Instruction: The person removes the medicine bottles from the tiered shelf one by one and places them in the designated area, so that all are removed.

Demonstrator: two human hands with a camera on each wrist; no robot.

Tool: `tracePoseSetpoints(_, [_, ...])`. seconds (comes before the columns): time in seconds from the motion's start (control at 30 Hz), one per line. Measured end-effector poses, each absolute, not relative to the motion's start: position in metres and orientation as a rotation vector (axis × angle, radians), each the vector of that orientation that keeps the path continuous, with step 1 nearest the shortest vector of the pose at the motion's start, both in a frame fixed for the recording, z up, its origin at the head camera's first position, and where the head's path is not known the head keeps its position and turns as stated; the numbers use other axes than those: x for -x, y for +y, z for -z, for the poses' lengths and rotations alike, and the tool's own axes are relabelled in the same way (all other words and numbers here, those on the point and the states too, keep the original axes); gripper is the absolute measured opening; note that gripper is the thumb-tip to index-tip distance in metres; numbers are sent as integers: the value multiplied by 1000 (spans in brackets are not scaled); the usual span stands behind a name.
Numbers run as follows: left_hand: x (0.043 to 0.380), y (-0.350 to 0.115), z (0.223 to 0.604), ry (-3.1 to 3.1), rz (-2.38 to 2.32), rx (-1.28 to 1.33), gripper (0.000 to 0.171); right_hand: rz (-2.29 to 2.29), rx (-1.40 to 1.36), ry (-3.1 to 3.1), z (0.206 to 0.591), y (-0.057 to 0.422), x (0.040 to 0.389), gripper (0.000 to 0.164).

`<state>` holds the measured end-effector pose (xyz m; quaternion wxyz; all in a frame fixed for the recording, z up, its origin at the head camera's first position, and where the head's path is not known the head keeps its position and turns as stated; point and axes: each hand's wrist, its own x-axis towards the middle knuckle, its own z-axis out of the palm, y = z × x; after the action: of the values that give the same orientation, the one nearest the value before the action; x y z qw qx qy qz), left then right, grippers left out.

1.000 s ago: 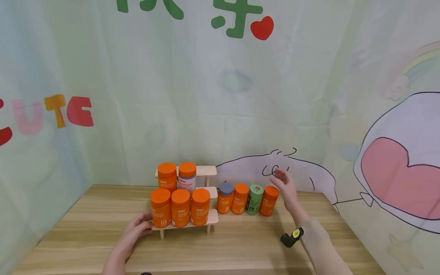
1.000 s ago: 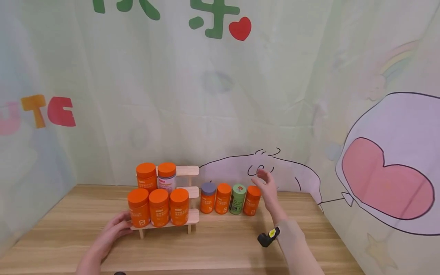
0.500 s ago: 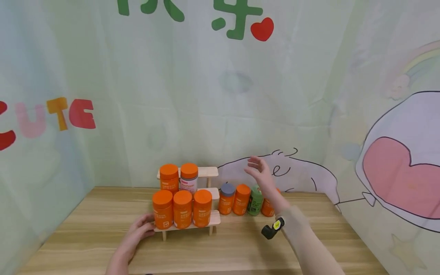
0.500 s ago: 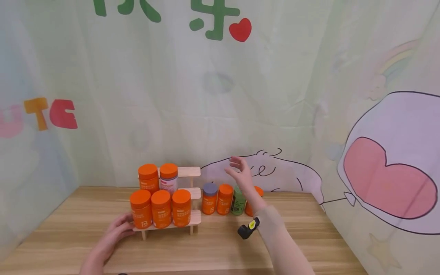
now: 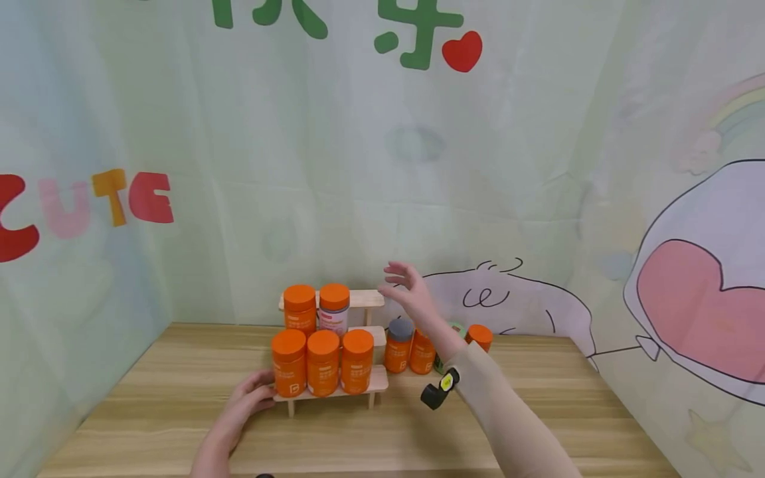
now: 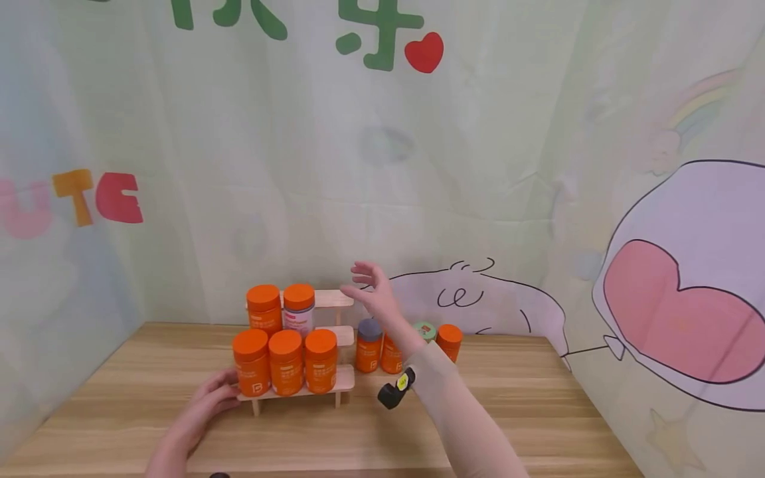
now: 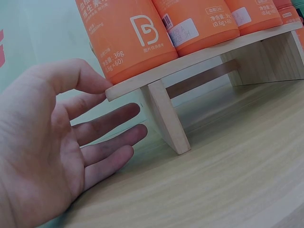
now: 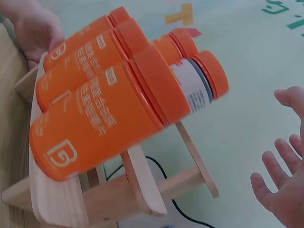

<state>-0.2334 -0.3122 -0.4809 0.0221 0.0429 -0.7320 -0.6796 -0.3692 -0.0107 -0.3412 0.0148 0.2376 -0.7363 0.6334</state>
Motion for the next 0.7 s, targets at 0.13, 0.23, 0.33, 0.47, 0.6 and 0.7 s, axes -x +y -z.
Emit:
tracePoseSetpoints(0.13, [235, -312, 482, -2264, 2101, -122, 49, -1971, -788, -2333, 342, -25, 366, 63])
tracePoseSetpoints(0.23, [234, -313, 482, -2263, 2095, -129, 50, -1975, -850, -2355, 343, -35, 363, 63])
tracePoseSetpoints(0.33, [233, -312, 482, -2256, 2092, -155, 50, -1984, -884, -2392, 344, -44, 360, 63])
tracePoseSetpoints(0.47, [234, -313, 482, -2264, 2095, -136, 50, -2012, -883, -2430, 346, -51, 356, 65])
tracePoseSetpoints(0.6, [234, -312, 481, -2274, 2097, -111, 50, -2033, -876, -2456, 348, -56, 355, 66])
tracePoseSetpoints(0.7, [234, -311, 480, -2276, 2100, -122, 50, -2032, -896, -2465, 348, -57, 355, 66])
